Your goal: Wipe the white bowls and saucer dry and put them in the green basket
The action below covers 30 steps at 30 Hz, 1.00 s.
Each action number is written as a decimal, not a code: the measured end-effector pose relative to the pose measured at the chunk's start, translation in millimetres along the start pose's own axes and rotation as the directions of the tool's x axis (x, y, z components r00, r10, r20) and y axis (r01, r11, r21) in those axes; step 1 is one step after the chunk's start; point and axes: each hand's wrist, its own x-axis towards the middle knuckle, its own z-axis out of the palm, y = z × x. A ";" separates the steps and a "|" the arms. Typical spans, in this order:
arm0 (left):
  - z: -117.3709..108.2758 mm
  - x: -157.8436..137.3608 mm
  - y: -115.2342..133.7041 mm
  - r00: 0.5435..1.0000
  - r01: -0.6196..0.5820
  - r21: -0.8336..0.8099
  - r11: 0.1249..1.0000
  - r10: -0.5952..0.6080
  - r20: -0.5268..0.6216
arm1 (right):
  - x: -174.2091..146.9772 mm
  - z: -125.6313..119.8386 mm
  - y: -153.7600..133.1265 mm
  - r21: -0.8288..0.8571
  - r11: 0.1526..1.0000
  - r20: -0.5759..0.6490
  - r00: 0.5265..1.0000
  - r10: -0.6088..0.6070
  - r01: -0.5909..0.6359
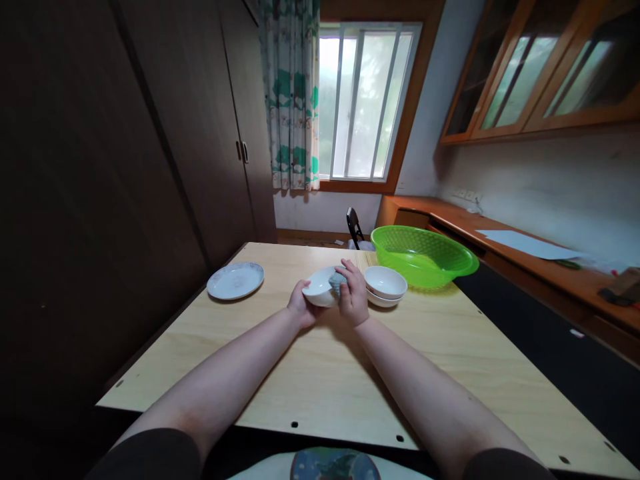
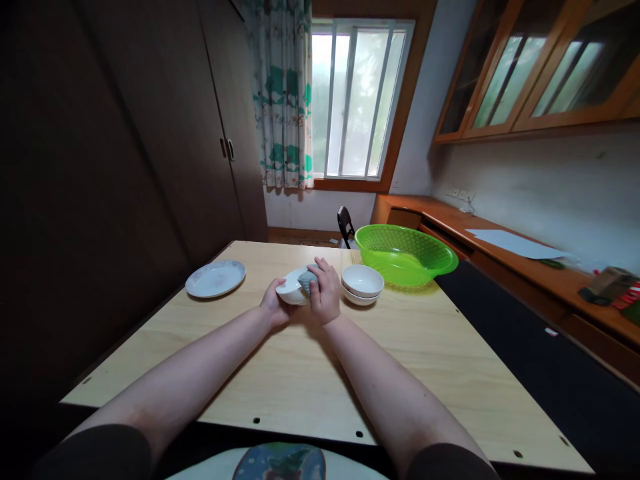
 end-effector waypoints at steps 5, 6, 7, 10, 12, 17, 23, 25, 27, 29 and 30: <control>-1.7 0.1 0.6 0.999 0.034 0.000 0.999 -0.034 -0.002 | 3.2 2.1 -1.9 0.083 0.989 -0.061 0.990 0.125 -0.120; -1.8 0.1 0.4 1.000 0.026 -0.018 0.999 -0.026 0.002 | 2.5 1.6 -7.1 0.041 0.995 -0.043 0.994 0.096 -0.094; -1.6 0.1 0.2 1.000 0.020 -0.043 0.999 -0.019 0.010 | 1.5 1.1 -13.4 -0.017 0.999 -0.004 0.999 0.047 -0.047; -0.5 -0.7 0.0 0.997 0.046 -0.118 0.992 -0.038 0.065 | -0.5 -0.8 -32.5 -0.181 0.976 0.169 0.982 -0.089 0.119; 0.3 -1.6 0.0 0.995 0.072 -0.137 0.988 -0.062 0.082 | 0.3 -2.2 -38.5 -0.215 0.962 0.204 0.971 -0.125 0.168; 1.2 -2.4 -1.5 0.997 0.074 -0.111 0.991 -0.071 0.034 | 7.5 -5.9 -20.7 -0.070 0.991 0.074 0.992 -0.105 0.110; 3.2 -4.8 0.6 0.991 0.131 -0.025 0.991 -0.131 -0.006 | 14.8 -1.6 4.3 0.293 0.944 -0.060 0.982 0.179 -0.154; 3.3 -6.5 2.9 0.986 0.163 -0.014 0.987 -0.163 0.020 | 18.2 -2.0 6.1 0.437 0.873 0.001 0.971 0.238 -0.214; 2.5 -7.6 5.0 0.977 0.205 -0.004 0.979 -0.204 0.061 | 22.1 -5.2 6.3 0.525 0.808 0.078 0.961 0.265 -0.266; 1.1 -7.8 5.7 0.966 0.241 0.008 0.971 -0.240 0.094 | 25.7 -10.5 6.0 0.519 0.808 0.137 0.960 0.243 -0.279; 0.2 -7.6 5.5 0.962 0.254 0.014 0.967 -0.255 0.101 | 27.1 -13.4 5.8 0.489 0.832 0.154 0.964 0.216 -0.264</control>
